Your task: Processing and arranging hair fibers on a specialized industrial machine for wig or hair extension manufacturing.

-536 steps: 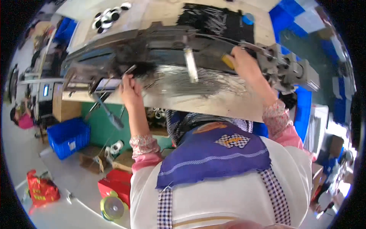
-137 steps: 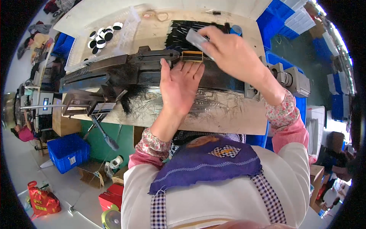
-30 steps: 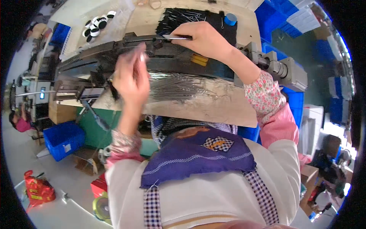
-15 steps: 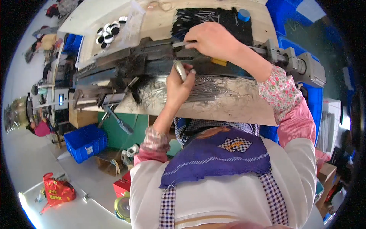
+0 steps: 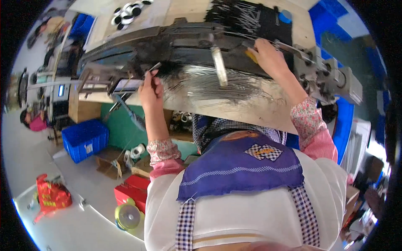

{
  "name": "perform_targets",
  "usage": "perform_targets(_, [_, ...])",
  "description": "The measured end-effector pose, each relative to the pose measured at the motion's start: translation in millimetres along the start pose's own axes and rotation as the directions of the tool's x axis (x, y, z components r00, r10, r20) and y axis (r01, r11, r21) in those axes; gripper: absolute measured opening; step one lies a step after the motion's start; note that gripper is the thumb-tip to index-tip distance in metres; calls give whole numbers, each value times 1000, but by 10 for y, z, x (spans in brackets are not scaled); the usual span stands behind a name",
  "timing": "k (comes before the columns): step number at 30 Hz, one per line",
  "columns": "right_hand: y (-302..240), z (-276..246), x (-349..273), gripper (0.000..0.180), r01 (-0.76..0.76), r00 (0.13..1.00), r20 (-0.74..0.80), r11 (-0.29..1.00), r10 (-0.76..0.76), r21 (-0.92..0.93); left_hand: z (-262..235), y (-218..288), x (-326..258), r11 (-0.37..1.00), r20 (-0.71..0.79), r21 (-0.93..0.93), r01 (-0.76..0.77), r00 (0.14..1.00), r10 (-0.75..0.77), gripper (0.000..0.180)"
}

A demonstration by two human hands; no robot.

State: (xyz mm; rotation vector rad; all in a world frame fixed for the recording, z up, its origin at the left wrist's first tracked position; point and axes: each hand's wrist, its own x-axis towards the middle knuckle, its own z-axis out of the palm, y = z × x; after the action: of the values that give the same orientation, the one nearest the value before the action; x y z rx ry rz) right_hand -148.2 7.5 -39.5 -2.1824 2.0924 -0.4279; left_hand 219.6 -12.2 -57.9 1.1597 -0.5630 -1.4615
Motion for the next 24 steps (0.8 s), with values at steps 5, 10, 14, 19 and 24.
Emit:
perform_targets(5, [58,-461,-614,29,195,980,-18,924,-201,328,639,-316,-445,929,7,-125,-349,936,353,24])
perform_targets(10, [19,-1003,-912,26,94,984,102,920,-143,380,1947,-230,-937,986,726,158,-45,682,-85,28])
perform_targets(14, [99,-1157,-1075,23,2,988,139,919,-61,394,2289,-522,-596,880,646,243,408,609,-461,23])
perform_targets(19, [235,-1347,-1013,16,-51,999,7,889,54,455,2172,-589,-600,972,481,36,232,849,-221,24])
perform_targets(24, [101,-1141,-7,35,324,900,-365,925,-238,197,2153,-553,-629,997,394,22,79,916,-81,25])
